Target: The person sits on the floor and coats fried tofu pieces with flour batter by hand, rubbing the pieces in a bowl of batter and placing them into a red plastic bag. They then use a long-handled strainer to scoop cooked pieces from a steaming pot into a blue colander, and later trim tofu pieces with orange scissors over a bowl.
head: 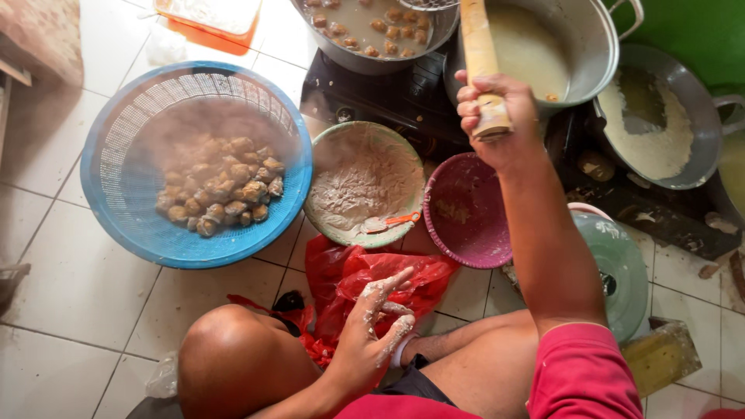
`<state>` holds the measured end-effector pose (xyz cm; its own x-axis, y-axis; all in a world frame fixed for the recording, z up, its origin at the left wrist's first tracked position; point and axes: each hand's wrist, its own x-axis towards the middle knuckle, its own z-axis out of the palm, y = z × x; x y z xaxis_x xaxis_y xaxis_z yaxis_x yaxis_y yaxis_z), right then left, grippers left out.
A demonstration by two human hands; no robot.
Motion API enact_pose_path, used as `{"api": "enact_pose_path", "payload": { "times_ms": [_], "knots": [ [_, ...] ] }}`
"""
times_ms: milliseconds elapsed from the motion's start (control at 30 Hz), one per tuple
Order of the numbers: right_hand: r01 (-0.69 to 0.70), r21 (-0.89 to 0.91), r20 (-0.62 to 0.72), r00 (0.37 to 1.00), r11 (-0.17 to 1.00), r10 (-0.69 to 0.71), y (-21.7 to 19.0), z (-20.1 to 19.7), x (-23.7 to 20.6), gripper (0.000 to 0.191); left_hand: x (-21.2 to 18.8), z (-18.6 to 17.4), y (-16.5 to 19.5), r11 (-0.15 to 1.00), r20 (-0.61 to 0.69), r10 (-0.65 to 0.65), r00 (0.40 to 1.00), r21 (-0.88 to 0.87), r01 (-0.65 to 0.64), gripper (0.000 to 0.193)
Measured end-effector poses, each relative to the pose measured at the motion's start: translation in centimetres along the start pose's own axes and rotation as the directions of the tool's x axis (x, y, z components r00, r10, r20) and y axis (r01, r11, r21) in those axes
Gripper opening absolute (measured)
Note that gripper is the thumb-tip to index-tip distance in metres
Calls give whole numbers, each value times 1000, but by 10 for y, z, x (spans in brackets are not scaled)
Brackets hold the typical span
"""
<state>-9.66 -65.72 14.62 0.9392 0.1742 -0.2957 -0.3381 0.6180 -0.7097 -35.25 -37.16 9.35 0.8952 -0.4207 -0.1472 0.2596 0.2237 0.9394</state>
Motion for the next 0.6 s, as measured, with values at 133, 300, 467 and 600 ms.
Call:
{"api": "enact_pose_path", "payload": {
  "times_ms": [133,300,467,600],
  "knots": [
    [14,-205,-75,997,979,-30,42,0,46,29,-2,-3,4,1000,-20,4,1000,-8,-4,62],
    [19,-604,-191,967,797,-168,88,-2,79,32,-1,-8,19,999,-11,-26,1000,-39,25,63],
    [-41,-935,-217,852,352,-476,102,-16,67,51,-6,-49,51,951,-34,-83,996,-301,69,59],
    [92,-831,-183,887,549,-425,85,-34,34,60,-41,-175,58,858,-641,194,743,-258,-445,34]
  ]
}}
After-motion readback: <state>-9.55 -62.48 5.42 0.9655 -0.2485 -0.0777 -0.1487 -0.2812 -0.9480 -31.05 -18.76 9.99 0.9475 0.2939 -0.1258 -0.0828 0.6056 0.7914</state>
